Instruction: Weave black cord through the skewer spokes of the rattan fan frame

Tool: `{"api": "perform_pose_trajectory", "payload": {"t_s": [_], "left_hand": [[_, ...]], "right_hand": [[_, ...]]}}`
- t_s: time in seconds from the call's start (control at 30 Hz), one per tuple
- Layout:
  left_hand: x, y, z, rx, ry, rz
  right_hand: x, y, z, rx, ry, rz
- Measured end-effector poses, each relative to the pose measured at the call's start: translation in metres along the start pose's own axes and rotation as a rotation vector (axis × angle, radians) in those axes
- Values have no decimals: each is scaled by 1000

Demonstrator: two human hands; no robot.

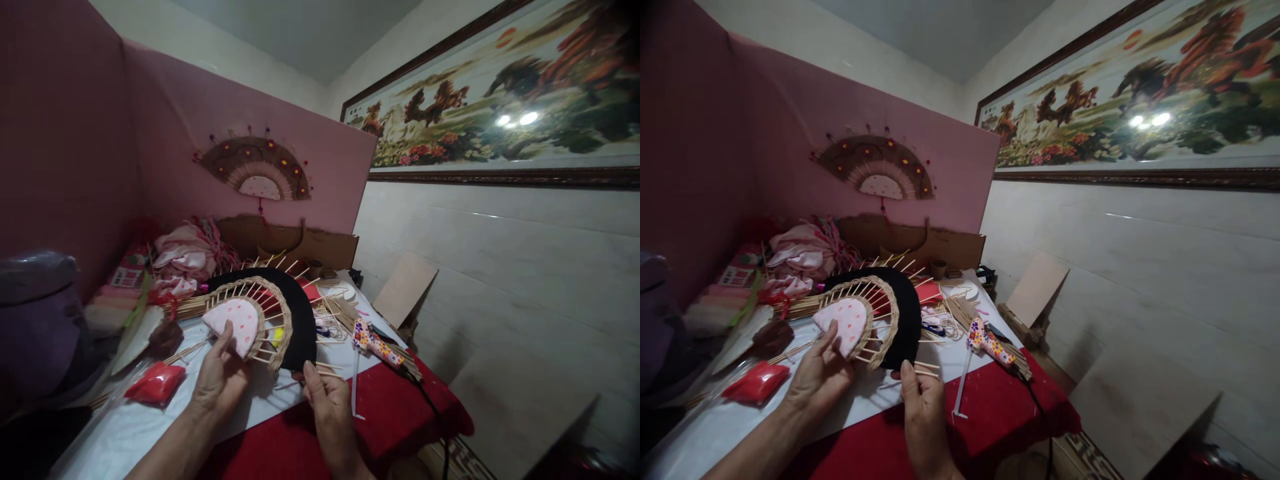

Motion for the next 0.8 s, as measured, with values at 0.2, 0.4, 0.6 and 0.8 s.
{"api": "perform_pose_trajectory", "payload": {"t_s": [0.2,0.4,0.6,0.8], "left_hand": [[5,-2,12,100,1,45],[1,-12,23,86,-17,23],[-6,-19,28,51,-14,11],[-10,-20,21,65,41,24]], "right_hand": [[-15,8,-11,-173,179,3],[-32,23,-18,-382,550,9],[-11,43,-2,-284,380,-217],[26,58,9,-114,69,-227]]}}
Point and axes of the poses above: each hand's wrist, its own x-axis towards the middle knuckle, its own y-axis out of the back of the hand, z = x × y, the point moved 7 cm from there along x, towards the middle knuckle, and after that the axes turned 13 degrees about -x, right-handed, at the moved point
